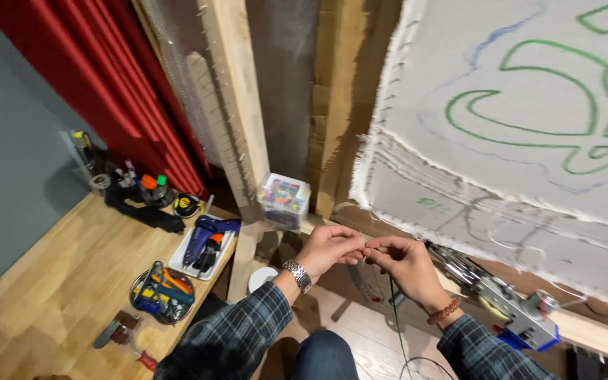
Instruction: Trimming excess yarn and fabric from the edges of a tufted rug using scissors and a tufting gun to finish the piece.
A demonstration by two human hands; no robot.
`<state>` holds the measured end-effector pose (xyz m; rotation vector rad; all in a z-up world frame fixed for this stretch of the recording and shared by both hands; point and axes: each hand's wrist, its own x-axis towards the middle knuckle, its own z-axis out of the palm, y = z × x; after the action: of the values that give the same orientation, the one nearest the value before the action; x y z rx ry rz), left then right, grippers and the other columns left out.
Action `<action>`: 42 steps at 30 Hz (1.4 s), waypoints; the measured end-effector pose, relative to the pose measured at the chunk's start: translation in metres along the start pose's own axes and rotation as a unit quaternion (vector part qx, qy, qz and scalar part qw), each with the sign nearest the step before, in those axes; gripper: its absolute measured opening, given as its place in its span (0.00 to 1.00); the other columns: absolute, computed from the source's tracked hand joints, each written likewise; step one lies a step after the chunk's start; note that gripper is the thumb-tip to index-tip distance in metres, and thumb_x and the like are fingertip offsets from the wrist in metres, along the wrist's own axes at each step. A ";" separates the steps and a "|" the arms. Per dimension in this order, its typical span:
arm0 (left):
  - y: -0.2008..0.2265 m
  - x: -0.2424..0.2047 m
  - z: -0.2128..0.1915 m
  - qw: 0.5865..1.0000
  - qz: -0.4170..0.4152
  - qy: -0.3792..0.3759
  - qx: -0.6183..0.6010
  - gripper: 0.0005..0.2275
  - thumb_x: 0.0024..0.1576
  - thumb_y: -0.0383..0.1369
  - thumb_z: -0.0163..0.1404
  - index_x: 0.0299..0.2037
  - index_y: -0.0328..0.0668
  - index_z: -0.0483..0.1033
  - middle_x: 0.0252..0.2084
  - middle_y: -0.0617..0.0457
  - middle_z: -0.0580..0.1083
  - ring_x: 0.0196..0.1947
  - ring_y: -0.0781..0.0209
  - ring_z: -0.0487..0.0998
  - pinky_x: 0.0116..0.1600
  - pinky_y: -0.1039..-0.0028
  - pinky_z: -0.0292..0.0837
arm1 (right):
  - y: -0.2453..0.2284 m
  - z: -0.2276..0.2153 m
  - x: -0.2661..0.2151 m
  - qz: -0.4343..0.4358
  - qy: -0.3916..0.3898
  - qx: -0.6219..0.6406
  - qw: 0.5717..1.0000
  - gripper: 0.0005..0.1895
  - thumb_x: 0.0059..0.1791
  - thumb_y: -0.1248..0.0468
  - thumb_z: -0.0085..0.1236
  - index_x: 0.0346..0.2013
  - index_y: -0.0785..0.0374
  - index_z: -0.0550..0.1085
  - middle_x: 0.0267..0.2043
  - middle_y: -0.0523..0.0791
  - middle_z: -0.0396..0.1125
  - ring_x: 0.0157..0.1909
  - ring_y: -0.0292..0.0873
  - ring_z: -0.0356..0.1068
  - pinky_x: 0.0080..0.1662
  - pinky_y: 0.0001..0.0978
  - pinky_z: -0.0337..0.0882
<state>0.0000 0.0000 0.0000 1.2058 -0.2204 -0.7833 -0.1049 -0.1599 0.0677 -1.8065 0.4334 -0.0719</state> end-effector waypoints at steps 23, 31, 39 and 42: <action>-0.056 0.015 0.141 0.989 -0.042 -0.061 0.125 0.09 0.57 0.33 0.62 0.44 0.40 0.84 0.34 0.55 0.80 0.32 0.70 0.78 0.42 0.83 0.79 | 0.100 -0.129 -0.078 0.083 -0.167 0.120 0.975 0.27 0.59 0.53 0.45 0.27 0.69 0.79 0.15 0.46 0.65 0.16 0.38 0.59 0.24 0.26 0.60; -0.117 0.057 0.141 0.955 -0.054 -0.008 0.290 0.10 0.54 0.40 0.62 0.42 0.50 0.84 0.47 0.57 0.82 0.49 0.63 0.81 0.58 0.72 0.78 | 0.196 -0.238 -0.112 0.182 -0.011 0.014 0.983 0.28 0.58 0.46 0.49 0.21 0.61 0.74 0.19 0.40 0.64 0.17 0.36 0.55 0.23 0.26 0.54; -0.171 0.101 0.122 0.856 -0.109 0.102 0.495 0.26 0.54 0.53 0.59 0.58 0.53 0.69 0.57 0.55 0.75 0.59 0.59 0.78 0.60 0.66 0.78 | 0.231 -0.304 -0.115 0.157 0.282 0.045 0.946 0.20 0.45 0.58 0.75 0.41 0.73 0.81 0.21 0.45 0.62 0.23 0.33 0.56 0.25 0.23 0.53; -0.177 0.101 0.128 0.845 -0.128 0.098 0.510 0.22 0.57 0.51 0.56 0.56 0.53 0.68 0.55 0.56 0.75 0.58 0.58 0.79 0.60 0.65 0.78 | 0.159 -0.276 -0.128 0.169 0.273 0.019 0.947 0.31 0.39 0.57 0.81 0.49 0.74 0.81 0.32 0.48 0.71 0.36 0.39 0.65 0.40 0.27 0.64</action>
<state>-0.0722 -0.1858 -0.1356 2.3592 -0.3274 -0.7718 -0.3389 -0.4065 0.0178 -1.6323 1.1234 -0.3442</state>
